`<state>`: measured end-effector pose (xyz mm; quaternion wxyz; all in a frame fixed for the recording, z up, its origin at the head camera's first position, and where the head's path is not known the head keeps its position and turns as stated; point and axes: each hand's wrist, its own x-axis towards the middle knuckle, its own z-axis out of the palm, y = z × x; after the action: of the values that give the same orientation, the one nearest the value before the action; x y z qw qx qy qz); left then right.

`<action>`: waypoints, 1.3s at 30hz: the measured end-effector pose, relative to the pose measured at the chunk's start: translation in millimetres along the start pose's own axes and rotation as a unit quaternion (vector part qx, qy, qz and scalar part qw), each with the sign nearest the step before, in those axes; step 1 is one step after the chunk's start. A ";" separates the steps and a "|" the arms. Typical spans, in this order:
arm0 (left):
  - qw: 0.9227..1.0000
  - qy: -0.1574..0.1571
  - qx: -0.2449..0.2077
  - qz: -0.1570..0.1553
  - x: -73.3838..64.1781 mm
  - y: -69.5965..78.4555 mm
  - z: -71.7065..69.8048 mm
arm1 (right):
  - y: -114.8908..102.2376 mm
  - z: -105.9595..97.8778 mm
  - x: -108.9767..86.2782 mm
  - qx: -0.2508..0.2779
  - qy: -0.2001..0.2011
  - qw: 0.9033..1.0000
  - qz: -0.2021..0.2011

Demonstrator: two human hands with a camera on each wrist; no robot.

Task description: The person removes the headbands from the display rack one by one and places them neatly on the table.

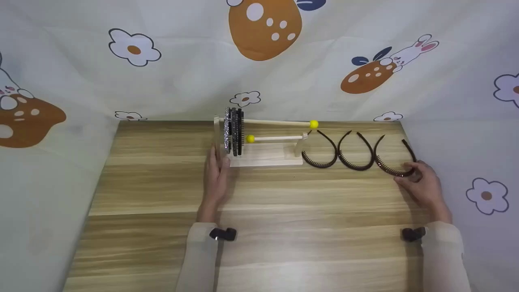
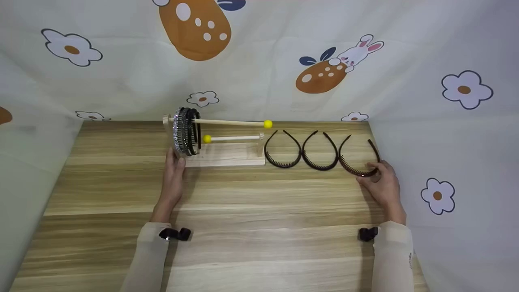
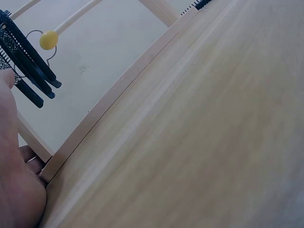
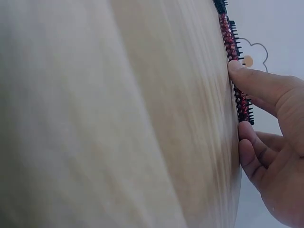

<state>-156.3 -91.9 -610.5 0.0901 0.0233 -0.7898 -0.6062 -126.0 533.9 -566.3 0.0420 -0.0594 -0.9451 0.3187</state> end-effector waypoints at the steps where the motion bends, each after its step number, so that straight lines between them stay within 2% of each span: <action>1: 1.000 0.000 0.000 0.000 -0.1 0.0 0.0 | -0.9 0.1 0.4 0.004 -0.004 1.000 0.004; 5: 1.000 -0.001 -0.002 -0.004 -0.7 -0.7 -0.1 | -4.0 0.6 0.4 0.017 -0.012 1.000 0.017; 9: 1.000 -0.001 0.003 -0.007 -1.4 -0.7 -0.7 | -8.6 1.9 -3.2 0.004 0.002 1.000 0.013; 13: 1.000 -0.001 0.006 -0.011 -1.9 0.0 -1.3 | -16.2 4.1 -7.1 0.004 0.025 1.000 -0.018; 17: 1.000 -0.001 0.010 -0.013 -1.9 0.4 -1.6 | -28.9 7.9 -9.7 0.032 0.036 0.997 -0.052; 28: 1.000 -0.001 -0.003 -0.012 -2.2 -1.6 -0.1 | -75.5 24.3 -13.4 0.062 0.059 0.990 -0.111; 29: 1.000 -0.002 -0.006 -0.013 -2.5 -1.1 0.1 | -79.4 26.3 -13.8 0.070 0.064 0.989 -0.113; 36: 1.000 -0.004 0.000 -0.014 -1.5 1.1 0.1 | -150.8 31.0 -30.6 0.152 0.119 0.974 -0.119; 39: 1.000 -0.002 0.004 -0.008 -1.4 0.8 0.0 | -155.8 38.9 -28.3 0.188 0.129 0.968 -0.105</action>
<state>-154.9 -91.5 -609.9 0.0831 0.0290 -0.7925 -0.6035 -115.9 383.7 -503.7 0.2069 0.0084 -0.8559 0.4739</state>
